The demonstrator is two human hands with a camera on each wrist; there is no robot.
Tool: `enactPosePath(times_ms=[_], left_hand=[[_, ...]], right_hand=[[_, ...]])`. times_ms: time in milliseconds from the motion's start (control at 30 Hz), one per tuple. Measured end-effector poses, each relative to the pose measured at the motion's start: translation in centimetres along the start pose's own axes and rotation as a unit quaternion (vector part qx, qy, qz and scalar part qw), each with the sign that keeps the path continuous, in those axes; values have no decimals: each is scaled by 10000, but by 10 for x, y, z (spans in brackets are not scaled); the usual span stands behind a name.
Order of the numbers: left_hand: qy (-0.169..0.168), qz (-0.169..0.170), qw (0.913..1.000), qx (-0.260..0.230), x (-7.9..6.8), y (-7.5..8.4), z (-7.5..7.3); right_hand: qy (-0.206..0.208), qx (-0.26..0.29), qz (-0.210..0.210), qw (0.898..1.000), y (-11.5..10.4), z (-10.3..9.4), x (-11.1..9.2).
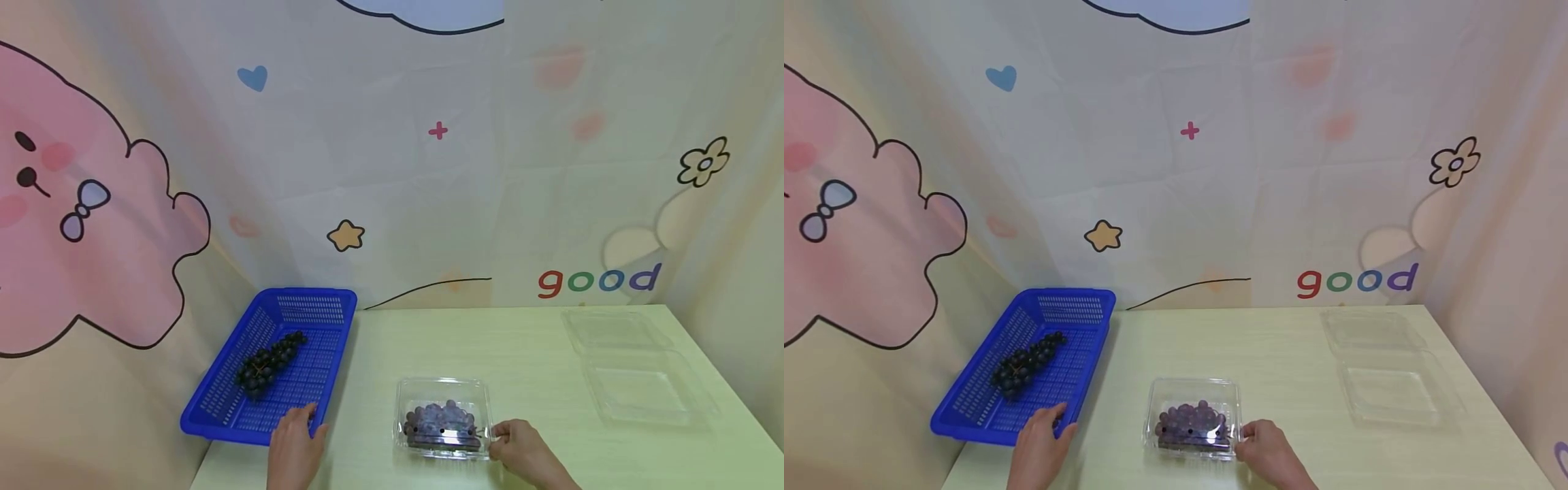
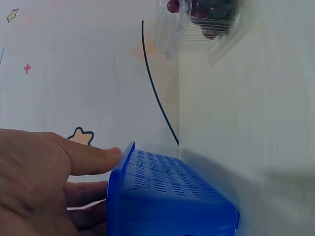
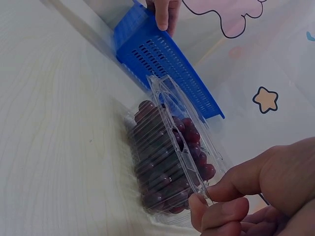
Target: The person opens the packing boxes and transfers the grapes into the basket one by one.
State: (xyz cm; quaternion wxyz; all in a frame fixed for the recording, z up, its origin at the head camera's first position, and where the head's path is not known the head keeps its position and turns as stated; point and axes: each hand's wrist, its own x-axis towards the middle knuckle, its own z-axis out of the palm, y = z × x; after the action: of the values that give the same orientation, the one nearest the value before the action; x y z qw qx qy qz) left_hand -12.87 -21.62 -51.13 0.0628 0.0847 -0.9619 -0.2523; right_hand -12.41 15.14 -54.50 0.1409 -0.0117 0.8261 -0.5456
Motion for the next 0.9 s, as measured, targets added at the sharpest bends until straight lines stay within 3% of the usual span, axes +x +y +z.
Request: enactPosePath(times_ms=[233,533,900], left_hand=[[506,213,9969,-556,-5,3,-5],[866,456,9932,-627,-18,20,-8],[710,760,9923,-678,-30,45,-3]], right_hand=[[105,-183,-48,9998,1,0,1],[98,-134,33,9999,1,1,2],[39,-99,-33,9999,1,0,1]])
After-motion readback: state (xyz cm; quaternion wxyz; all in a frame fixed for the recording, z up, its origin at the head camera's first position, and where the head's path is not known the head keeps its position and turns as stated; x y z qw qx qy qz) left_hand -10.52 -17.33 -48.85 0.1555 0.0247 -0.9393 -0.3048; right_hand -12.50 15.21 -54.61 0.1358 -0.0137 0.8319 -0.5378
